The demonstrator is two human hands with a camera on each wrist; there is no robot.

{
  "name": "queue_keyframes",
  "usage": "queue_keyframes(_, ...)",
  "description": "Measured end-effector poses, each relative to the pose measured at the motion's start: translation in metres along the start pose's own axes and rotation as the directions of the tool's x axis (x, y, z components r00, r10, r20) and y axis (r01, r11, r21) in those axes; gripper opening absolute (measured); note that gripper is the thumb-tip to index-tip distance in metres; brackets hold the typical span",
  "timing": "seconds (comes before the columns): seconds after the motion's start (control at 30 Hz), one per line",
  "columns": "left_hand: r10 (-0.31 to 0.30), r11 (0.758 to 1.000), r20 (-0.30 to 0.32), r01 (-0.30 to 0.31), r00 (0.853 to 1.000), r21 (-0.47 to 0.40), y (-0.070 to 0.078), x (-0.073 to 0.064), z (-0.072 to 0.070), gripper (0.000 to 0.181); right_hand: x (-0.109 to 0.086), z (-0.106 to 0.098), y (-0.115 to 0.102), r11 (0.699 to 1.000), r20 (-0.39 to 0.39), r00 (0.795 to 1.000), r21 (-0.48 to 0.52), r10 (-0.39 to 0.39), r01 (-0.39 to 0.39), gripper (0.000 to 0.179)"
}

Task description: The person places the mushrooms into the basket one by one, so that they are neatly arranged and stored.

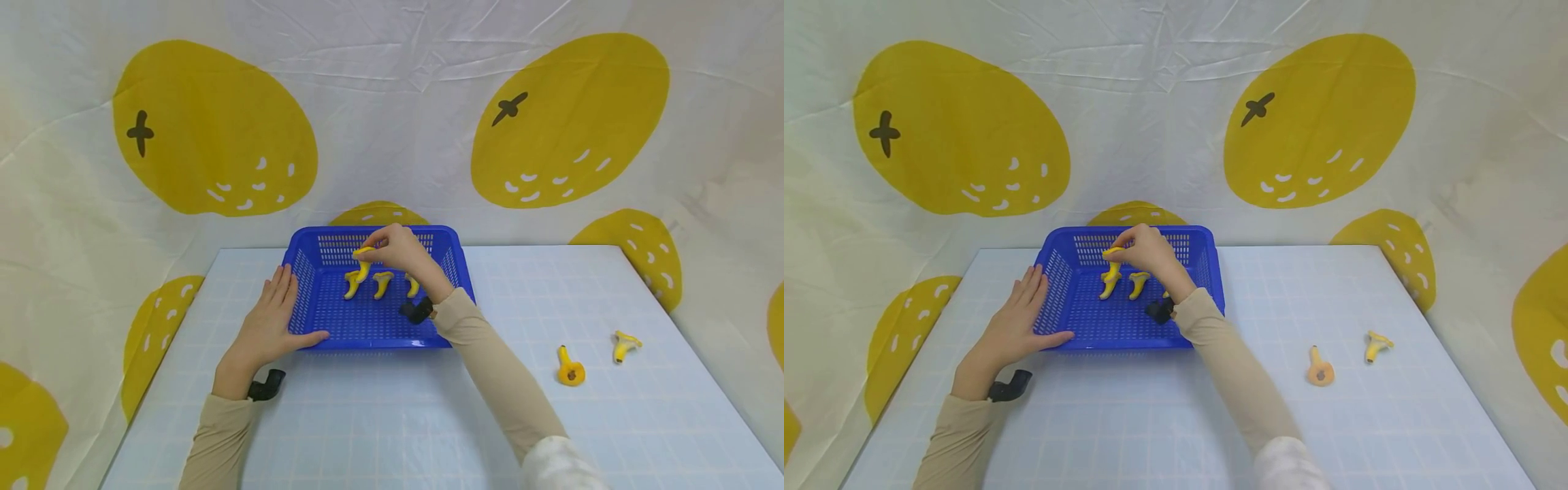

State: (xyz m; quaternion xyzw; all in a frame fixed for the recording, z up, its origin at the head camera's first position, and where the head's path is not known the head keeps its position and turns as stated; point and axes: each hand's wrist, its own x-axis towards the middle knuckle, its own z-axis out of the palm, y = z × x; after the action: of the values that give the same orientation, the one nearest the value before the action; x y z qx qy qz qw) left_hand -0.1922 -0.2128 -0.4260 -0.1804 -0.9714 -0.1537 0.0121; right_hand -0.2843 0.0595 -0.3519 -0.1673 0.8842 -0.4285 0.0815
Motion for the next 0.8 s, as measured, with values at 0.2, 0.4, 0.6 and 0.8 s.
queue_keyframes(0.2,0.001,1.000,-0.005,-0.001,1.000,0.000,0.000,0.000,0.000,0.129,0.011,0.014,0.001,0.998,0.104,0.994,-0.052,0.037,-0.032,0.022)
queue_keyframes(0.4,0.000,1.000,-0.003,0.000,1.000,-0.005,0.000,0.000,0.000,0.129,0.014,0.029,0.002,0.990,0.177,0.982,-0.139,0.060,-0.036,0.022)
queue_keyframes(0.6,0.008,1.000,-0.016,-0.008,1.000,-0.009,-0.001,0.000,0.001,0.128,0.016,0.044,0.005,0.984,0.219,0.971,-0.170,0.094,-0.057,0.020)
queue_keyframes(0.8,0.004,1.000,-0.016,-0.004,1.000,-0.026,-0.001,0.000,0.002,0.128,0.017,0.053,0.007,0.973,0.235,0.961,-0.213,0.143,-0.093,0.020)
